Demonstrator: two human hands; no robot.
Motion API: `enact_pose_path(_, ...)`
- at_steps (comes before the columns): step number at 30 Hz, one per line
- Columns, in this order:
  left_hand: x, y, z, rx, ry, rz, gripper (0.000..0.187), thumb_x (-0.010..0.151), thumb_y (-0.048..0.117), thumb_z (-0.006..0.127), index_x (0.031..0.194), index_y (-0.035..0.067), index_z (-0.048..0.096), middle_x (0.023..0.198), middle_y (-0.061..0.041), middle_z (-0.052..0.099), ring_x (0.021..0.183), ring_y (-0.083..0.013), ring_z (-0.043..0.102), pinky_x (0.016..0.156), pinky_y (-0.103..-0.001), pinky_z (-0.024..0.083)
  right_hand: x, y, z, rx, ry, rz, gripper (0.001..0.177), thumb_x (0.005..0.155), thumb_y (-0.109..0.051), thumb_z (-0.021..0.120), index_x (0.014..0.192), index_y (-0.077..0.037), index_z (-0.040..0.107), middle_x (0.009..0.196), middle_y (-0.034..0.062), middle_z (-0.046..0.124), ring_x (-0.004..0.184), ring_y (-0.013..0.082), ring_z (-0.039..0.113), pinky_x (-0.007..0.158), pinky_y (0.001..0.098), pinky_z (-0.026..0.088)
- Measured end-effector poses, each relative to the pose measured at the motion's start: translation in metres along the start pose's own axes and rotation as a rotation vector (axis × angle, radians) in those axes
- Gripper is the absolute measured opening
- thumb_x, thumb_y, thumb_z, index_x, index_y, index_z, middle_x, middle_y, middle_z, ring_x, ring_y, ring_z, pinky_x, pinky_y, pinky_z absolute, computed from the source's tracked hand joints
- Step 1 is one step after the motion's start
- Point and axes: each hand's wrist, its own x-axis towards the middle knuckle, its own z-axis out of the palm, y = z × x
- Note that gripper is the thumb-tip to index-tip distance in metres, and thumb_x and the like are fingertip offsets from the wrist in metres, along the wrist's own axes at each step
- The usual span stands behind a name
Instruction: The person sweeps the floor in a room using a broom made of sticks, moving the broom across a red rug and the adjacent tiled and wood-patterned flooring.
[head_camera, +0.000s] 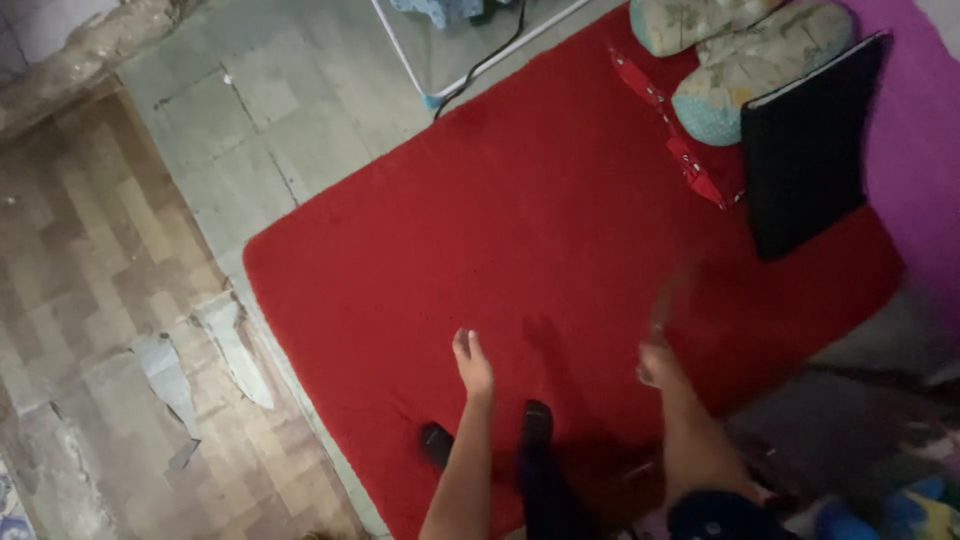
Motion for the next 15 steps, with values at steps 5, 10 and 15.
enact_pose_path(5,-0.003,-0.016,0.018,0.089,-0.009,0.021,0.058,0.106,0.037,0.049,0.151,0.002,0.041,0.155,-0.017,0.047,0.143,-0.0276,0.046,0.118,-0.039,0.037,0.010,-0.034,0.127,-0.345,-0.577,-0.169,0.042,0.105,-0.048,0.045,0.139,-0.024,0.053,0.073,0.0018,0.054,0.053,0.0137,0.047,0.046,0.0314,0.041)
enact_pose_path(10,-0.005,0.013,0.031,0.086,-0.038,0.021,0.059,0.105,0.036,0.051,0.151,0.002,0.040,0.155,-0.018,0.047,0.143,-0.0288,0.046,0.116,-0.040,0.037,-0.014,-0.014,0.169,-0.366,-0.765,-0.425,0.040,0.101,-0.036,0.049,0.138,-0.023,0.057,0.074,-0.0025,0.057,0.050,0.0101,0.049,0.041,0.0290,0.043)
enact_pose_path(15,0.003,0.036,0.038,0.095,-0.050,0.003,0.058,0.104,0.036,0.049,0.151,0.004,0.040,0.156,-0.016,0.044,0.143,-0.0282,0.045,0.117,-0.039,0.037,-0.016,0.041,0.076,0.190,-0.147,-0.353,0.027,0.101,-0.031,0.047,0.127,-0.027,0.053,0.061,-0.0019,0.046,0.042,0.0123,0.040,0.036,0.0309,0.035)
